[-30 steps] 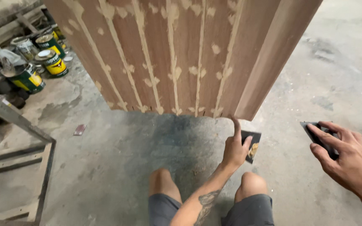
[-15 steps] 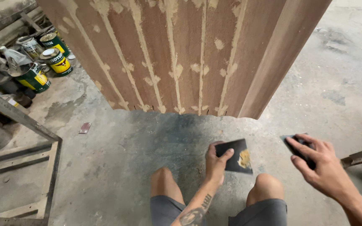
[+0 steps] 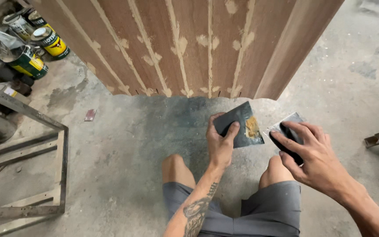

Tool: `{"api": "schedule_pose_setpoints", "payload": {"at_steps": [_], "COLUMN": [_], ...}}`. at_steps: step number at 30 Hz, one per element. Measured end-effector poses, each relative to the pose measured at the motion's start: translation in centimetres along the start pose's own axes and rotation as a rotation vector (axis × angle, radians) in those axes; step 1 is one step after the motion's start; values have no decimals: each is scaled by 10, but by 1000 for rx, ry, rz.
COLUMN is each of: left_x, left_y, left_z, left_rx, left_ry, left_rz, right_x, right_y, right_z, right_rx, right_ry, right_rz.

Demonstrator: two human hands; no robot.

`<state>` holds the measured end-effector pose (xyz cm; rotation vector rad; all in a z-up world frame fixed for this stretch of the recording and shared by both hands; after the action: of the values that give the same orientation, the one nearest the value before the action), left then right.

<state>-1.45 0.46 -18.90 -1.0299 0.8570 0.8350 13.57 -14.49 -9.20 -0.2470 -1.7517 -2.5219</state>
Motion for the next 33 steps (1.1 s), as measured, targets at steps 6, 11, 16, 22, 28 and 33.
{"api": "schedule_pose_setpoints", "payload": {"at_steps": [6,11,16,22,28,33], "left_x": [-34,-29,-27,-34,-58,-133], "left_y": [-4,-11,-10,-4,3,-14], "left_z": [-2,-7,-14,6,47,94], "left_rx": [9,52,63,8,-69,76], "left_ry": [-76,-34,-54,-216,133,-55], "left_rz": [170,155,169,267,121,46], "right_x": [11,7,10,-3,-15,13], "right_y": [3,-7,-28,-29,34,114], "right_z": [10,15,12,17,41,72], "right_rx": [-29,-60,16,-19,-210,-526], "right_ry": [31,69,92,120,168,449], "right_rz": [-31,-23,-32,-10,-119,-447]}}
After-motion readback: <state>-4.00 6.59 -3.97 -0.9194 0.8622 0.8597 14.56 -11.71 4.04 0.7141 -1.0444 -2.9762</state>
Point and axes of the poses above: each hand's wrist, its own z-axis towards the middle knuckle, its own y-axis out of the back of the hand, x = y × z, the point moved 10 cm from there along z, towards the middle knuckle, and after that the axes turned 8 degrees about -y, right-handed, at the moved point
